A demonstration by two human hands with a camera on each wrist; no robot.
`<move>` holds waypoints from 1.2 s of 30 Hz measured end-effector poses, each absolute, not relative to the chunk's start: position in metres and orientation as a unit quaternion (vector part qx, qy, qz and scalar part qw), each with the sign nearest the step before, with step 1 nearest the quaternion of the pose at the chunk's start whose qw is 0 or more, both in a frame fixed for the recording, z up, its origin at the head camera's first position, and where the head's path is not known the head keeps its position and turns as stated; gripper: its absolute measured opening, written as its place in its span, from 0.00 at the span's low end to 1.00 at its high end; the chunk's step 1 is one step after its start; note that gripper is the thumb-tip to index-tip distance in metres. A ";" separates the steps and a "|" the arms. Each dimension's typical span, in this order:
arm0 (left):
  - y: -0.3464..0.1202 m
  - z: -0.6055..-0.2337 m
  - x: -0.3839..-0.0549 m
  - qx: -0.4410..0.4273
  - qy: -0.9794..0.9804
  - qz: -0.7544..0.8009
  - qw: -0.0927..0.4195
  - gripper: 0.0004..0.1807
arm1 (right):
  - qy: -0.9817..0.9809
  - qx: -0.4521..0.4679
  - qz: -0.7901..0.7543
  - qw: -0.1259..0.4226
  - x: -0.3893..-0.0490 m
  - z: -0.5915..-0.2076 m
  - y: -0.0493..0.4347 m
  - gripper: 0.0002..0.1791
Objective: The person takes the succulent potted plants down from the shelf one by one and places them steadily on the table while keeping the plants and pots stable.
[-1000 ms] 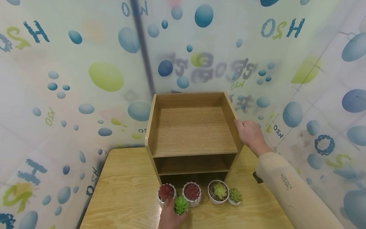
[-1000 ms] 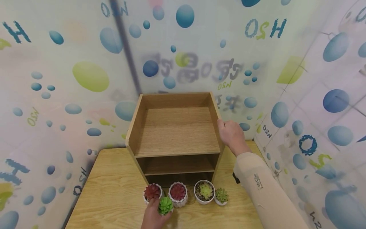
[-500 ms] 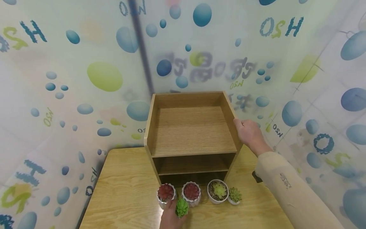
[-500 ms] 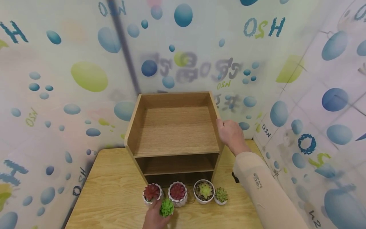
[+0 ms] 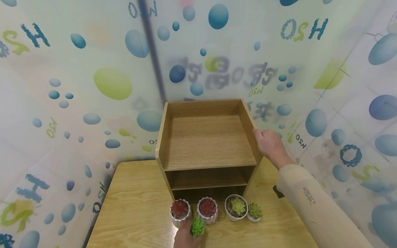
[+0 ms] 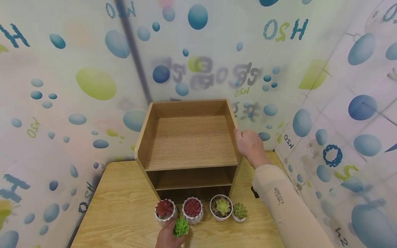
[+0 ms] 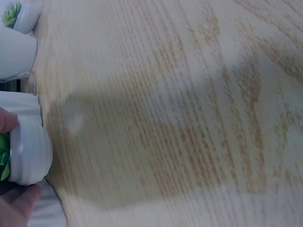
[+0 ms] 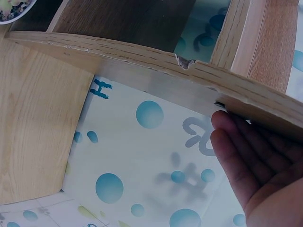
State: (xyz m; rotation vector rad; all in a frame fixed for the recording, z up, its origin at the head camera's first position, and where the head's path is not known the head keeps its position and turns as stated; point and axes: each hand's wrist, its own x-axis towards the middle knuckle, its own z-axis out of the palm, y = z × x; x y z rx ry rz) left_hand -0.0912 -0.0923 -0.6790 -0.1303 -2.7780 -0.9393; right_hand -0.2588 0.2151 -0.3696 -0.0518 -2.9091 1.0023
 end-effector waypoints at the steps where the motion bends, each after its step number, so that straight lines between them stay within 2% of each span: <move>1: -0.093 -0.680 -0.091 -0.048 -0.940 -0.320 0.106 0.32 | -0.944 -0.017 0.327 0.032 -0.259 -0.369 0.215 0.34; 5: -0.094 -0.684 -0.091 -0.058 -0.936 -0.326 0.117 0.31 | -0.944 -0.017 0.328 0.034 -0.259 -0.370 0.215 0.34; 15: -0.090 -0.691 -0.089 -0.017 -0.935 -0.345 0.085 0.30 | -0.945 -0.016 0.325 0.031 -0.258 -0.369 0.214 0.34; 26: -0.087 -0.687 -0.086 -0.005 -0.929 -0.360 0.085 0.28 | -0.945 -0.012 0.326 0.037 -0.257 -0.369 0.214 0.34; 32: -0.091 -0.686 -0.087 0.000 -0.926 -0.374 0.048 0.35 | -0.945 -0.016 0.324 0.037 -0.258 -0.370 0.214 0.34; 36: -0.090 -0.686 -0.087 0.011 -0.925 -0.377 0.051 0.38 | -0.945 -0.017 0.323 0.038 -0.257 -0.370 0.214 0.34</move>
